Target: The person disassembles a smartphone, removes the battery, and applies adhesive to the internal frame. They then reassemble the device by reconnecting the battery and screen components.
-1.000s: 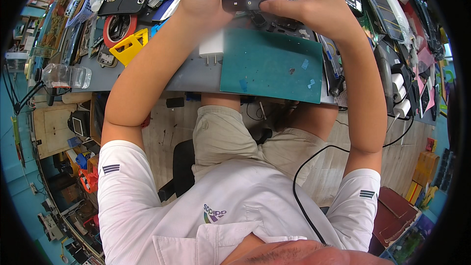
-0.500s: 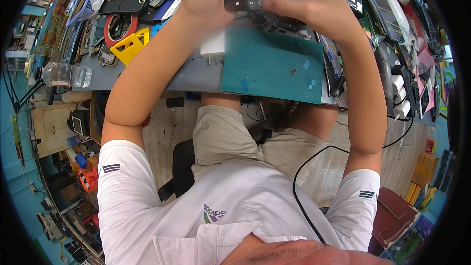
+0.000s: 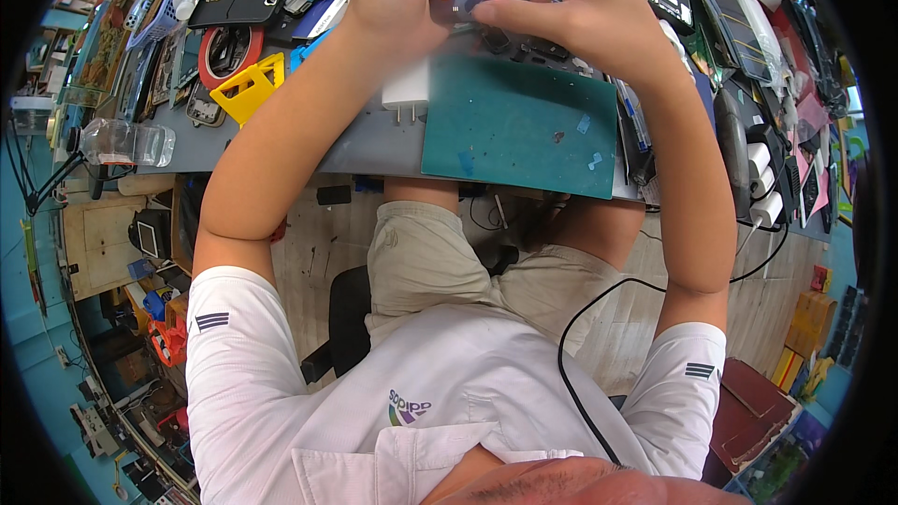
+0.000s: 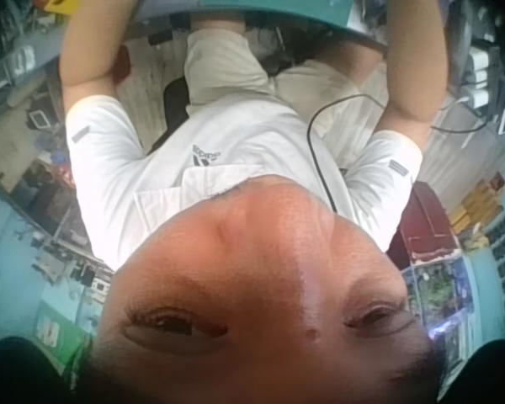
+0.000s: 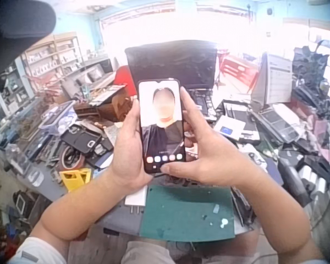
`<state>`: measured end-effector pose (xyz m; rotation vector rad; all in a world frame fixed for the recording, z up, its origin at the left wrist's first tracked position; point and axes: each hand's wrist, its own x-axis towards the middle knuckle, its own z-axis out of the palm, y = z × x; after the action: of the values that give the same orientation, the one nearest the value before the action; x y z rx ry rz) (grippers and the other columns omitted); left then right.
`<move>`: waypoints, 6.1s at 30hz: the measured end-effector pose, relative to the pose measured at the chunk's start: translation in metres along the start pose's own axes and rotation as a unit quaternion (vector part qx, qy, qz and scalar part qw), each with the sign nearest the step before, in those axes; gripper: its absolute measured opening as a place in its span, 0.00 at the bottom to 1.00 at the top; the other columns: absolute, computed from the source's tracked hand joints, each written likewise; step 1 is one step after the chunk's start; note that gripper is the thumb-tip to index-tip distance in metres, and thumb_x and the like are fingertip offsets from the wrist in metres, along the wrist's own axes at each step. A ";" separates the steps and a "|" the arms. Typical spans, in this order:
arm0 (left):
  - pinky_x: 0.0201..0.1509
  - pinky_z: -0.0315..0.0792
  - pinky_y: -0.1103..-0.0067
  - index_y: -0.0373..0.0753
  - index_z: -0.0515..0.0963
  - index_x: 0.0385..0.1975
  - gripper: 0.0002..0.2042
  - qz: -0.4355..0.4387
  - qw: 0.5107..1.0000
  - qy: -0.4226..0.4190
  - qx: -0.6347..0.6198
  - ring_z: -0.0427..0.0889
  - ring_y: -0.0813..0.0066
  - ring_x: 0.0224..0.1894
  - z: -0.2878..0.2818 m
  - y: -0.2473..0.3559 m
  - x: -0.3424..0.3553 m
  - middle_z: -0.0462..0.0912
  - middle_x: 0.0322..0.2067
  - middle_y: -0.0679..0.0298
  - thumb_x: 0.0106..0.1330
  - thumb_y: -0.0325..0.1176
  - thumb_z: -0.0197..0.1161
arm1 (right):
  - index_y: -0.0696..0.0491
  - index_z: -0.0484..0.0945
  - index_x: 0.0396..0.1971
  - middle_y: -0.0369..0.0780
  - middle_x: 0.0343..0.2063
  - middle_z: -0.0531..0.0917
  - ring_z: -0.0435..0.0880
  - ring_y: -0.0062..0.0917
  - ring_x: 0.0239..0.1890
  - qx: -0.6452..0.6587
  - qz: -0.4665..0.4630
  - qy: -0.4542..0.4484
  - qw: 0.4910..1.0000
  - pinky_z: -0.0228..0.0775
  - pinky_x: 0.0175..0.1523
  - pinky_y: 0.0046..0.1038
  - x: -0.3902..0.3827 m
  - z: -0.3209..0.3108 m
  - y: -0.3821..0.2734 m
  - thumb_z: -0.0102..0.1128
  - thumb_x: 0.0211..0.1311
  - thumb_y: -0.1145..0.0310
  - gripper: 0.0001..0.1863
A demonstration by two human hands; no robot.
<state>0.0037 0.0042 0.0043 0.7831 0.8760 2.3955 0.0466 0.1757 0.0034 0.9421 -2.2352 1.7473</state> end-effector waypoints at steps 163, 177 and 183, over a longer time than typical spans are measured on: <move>0.54 0.77 0.81 0.41 0.59 0.69 0.32 -0.049 0.977 -0.009 0.207 0.80 0.82 0.50 0.013 0.006 -0.007 0.76 0.53 0.65 0.66 0.22 0.64 | 0.68 0.83 0.51 0.47 0.57 0.84 0.84 0.24 0.54 0.227 0.097 0.184 0.951 0.70 0.64 0.25 -0.007 -0.013 0.007 0.63 0.68 0.67 0.20; 0.53 0.77 0.81 0.40 0.61 0.68 0.31 -0.064 0.974 0.002 0.217 0.80 0.82 0.49 0.013 0.006 -0.007 0.76 0.52 0.65 0.65 0.23 0.65 | 0.68 0.83 0.52 0.47 0.57 0.84 0.85 0.24 0.53 0.228 0.100 0.182 0.951 0.70 0.64 0.24 -0.006 -0.012 0.006 0.63 0.68 0.67 0.20; 0.53 0.77 0.81 0.40 0.61 0.67 0.31 -0.061 0.974 0.012 0.219 0.80 0.82 0.50 0.014 0.005 -0.007 0.76 0.52 0.65 0.65 0.22 0.65 | 0.68 0.83 0.52 0.46 0.54 0.85 0.84 0.23 0.51 0.229 0.102 0.182 0.951 0.71 0.61 0.23 -0.005 -0.011 0.003 0.63 0.68 0.69 0.19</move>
<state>0.0165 0.0022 0.0143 0.8285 1.4470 2.1336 0.0465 0.1880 0.0017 0.4012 -1.7787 2.3675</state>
